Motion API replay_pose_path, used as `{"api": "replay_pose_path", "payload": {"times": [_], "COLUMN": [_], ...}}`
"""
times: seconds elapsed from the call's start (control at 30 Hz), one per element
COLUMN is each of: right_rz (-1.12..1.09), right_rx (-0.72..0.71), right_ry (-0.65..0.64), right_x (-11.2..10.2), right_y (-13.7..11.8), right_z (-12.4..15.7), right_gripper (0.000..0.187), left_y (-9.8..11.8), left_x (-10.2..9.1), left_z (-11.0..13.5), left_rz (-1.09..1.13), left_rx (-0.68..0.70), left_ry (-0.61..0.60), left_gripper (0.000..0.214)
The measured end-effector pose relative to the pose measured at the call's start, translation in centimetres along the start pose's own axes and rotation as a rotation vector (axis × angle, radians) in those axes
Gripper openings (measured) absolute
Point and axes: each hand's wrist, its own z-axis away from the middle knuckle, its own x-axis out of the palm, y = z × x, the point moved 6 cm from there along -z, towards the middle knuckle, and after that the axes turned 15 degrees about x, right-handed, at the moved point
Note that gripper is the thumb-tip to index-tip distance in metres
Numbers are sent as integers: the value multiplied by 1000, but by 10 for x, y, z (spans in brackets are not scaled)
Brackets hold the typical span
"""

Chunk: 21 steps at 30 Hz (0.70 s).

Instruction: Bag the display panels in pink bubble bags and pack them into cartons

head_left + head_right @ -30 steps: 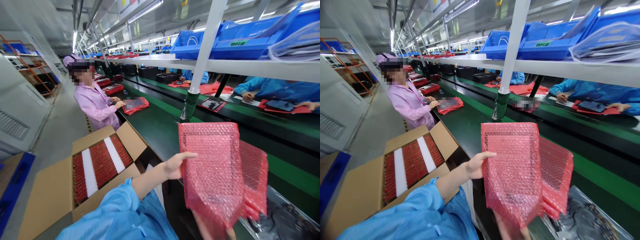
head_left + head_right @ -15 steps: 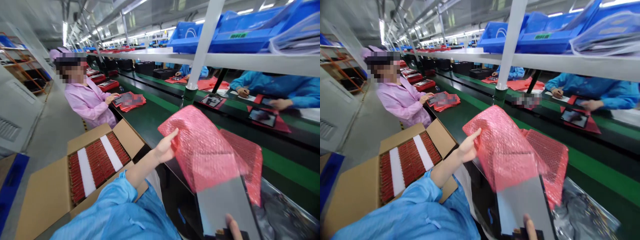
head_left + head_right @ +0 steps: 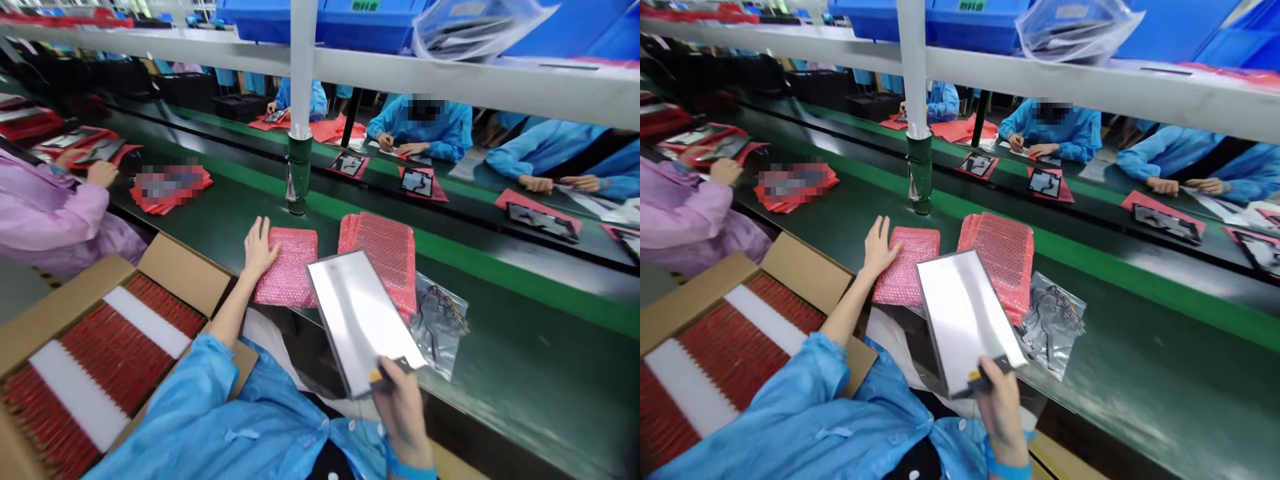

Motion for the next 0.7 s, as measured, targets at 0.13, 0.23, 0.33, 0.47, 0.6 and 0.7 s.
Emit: {"api": "replay_pose_path", "payload": {"times": [0.13,0.23,0.33,0.47,0.6,0.7], "right_rz": [-182,-301,-344,-103,281,370], "right_rx": [190,220,287,407,335,113], "right_ry": [-216,-306,-327,-492,-572,-243], "right_x": [131,203,232,204,115,22], "right_y": [22,26,32,50,60,31], "right_z": [-38,-77,-107,-95,-52,-44], "right_gripper": [45,40,36,40,55,56], "left_y": [13,19,15,-9,3,24], "left_x": [31,46,43,14,16,23], "left_z": [40,49,40,48,80,107], "left_rz": [-162,-132,-16,100,132,113], "left_rx": [93,75,10,-165,60,218], "left_ry": [-265,-314,-211,114,-15,-64], "left_gripper": [57,67,72,56,43,33]}}
